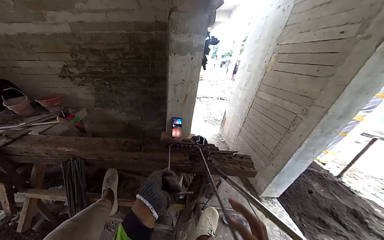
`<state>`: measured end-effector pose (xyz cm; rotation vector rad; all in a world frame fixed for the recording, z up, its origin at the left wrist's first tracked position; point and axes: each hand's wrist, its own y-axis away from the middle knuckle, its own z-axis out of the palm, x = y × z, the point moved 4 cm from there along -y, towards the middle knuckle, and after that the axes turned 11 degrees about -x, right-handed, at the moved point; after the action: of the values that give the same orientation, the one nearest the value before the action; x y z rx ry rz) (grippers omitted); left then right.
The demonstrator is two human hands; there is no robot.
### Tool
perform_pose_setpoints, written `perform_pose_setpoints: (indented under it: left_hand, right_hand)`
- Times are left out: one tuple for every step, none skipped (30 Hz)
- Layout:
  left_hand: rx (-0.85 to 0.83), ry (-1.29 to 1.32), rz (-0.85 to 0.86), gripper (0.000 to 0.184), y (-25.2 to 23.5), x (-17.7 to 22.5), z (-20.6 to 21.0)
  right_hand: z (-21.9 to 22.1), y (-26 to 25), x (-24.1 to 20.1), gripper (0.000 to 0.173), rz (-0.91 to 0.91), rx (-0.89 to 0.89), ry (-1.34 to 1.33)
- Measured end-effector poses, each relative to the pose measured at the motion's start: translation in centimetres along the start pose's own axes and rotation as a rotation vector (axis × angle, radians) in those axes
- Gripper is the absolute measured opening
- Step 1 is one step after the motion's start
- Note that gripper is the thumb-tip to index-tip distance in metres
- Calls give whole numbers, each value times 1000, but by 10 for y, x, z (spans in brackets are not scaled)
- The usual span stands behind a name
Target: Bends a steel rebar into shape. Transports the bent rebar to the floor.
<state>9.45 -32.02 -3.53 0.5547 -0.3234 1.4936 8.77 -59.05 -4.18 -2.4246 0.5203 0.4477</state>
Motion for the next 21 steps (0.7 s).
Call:
perform_pose_setpoints:
  left_hand:
    - [-34, -79, 34, 40, 1, 11, 15]
    - [-81, -135, 59, 39, 0, 21, 31]
    - [-123, -215, 85, 36, 0, 30, 45]
    - [-150, -332, 98, 38, -2, 39, 57]
    - [-118, -469, 102, 44, -3, 49, 67]
    - [-64, -626, 111, 51, -3, 60, 77]
    - [-15, -817, 145, 56, -3, 74, 87]
    - [60, -1038, 225, 57, -4, 89, 101]
    - [155, -1251, 347, 57, -11, 107, 115]
    - [224, -1470, 470, 51, -25, 124, 133]
    - [273, -1680, 597, 43, -46, 141, 149]
    - [294, -1861, 721, 36, -65, 152, 164]
    - [282, -2002, 800, 31, -83, 158, 178]
    - [243, -2114, 798, 28, -96, 160, 192]
    - [179, -2183, 759, 27, -108, 159, 204]
    - [163, -2262, 752, 29, -128, 160, 209]
    - [164, -2314, 735, 33, -146, 160, 213]
    - [187, -2348, 704, 40, -159, 161, 217]
    - [227, -2367, 647, 48, -167, 163, 220]
    - [277, -2373, 584, 55, -173, 166, 222]
    - [327, -2361, 536, 60, -177, 169, 222]
  right_hand:
    - [-8, -22, -1, 42, -68, 50, -28]
    - [-21, -46, 3, 32, -126, 116, -36]
    - [-38, -73, 8, 28, -174, 193, -20]
    - [-58, -103, 11, 30, -200, 266, 24]
    - [-80, -133, 10, 31, -191, 310, 75]
    - [-101, -163, 8, 34, -170, 328, 109]
    - [-119, -192, 9, 36, -141, 318, 104]
    - [-135, -221, 13, 38, -100, 287, 67]
    - [-147, -248, 20, 41, -63, 260, 14]
    - [-157, -274, 27, 41, -24, 248, -36]
    - [-166, -298, 32, 41, 16, 233, -81]
    - [-173, -319, 36, 40, 44, 229, -131]
    - [-178, -338, 37, 40, 55, 241, -197]
    - [-183, -355, 37, 40, 54, 265, -281]
    - [-187, -370, 35, 39, 37, 296, -375]
    - [-189, -382, 33, 38, 23, 330, -464]
    - [-191, -393, 32, 39, 15, 366, -524]
    - [-190, -403, 34, 42, 21, 403, -550]
    - [-190, -412, 39, 46, 38, 427, -553]
    - [-189, -419, 48, 49, 55, 441, -552]
    - [-188, -425, 56, 52, 73, 455, -545]
